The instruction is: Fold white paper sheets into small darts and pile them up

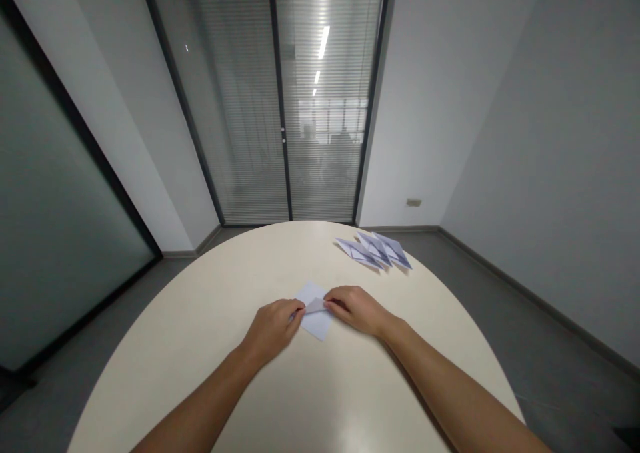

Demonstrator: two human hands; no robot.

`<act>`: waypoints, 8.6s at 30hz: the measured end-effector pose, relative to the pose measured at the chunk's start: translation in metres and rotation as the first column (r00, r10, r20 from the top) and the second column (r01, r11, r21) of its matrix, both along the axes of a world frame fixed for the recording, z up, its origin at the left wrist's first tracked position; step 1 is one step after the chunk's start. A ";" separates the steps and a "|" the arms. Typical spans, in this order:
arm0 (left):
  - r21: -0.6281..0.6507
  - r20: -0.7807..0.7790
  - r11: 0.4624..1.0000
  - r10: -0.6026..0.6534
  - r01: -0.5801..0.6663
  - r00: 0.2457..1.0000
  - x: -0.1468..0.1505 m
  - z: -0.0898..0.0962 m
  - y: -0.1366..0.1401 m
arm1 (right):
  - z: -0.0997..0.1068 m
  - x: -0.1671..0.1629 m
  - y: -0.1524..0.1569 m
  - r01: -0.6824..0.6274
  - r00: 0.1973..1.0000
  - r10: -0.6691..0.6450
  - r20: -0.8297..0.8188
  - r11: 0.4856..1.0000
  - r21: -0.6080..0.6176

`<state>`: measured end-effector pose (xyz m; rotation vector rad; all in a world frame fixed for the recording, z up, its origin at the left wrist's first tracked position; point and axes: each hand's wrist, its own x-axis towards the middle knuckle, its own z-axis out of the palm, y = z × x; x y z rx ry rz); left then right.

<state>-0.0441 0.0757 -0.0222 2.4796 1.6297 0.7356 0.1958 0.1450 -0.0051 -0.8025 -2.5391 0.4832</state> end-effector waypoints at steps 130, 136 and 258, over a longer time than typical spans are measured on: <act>0.044 0.146 0.999 -0.036 0.030 0.989 -0.002 0.017 -0.004 | -0.003 -0.030 -0.009 -0.220 0.818 -0.183 -0.545 0.776 -0.591; 0.125 0.279 0.988 0.053 -0.091 0.959 -0.006 0.020 -0.004 | -0.003 -0.027 -0.012 -0.172 0.874 -0.182 -0.450 0.751 -0.638; 0.034 0.059 0.998 -0.046 0.044 0.997 -0.001 0.017 -0.009 | 0.014 -0.006 -0.013 -0.087 0.970 0.092 0.226 0.996 -0.036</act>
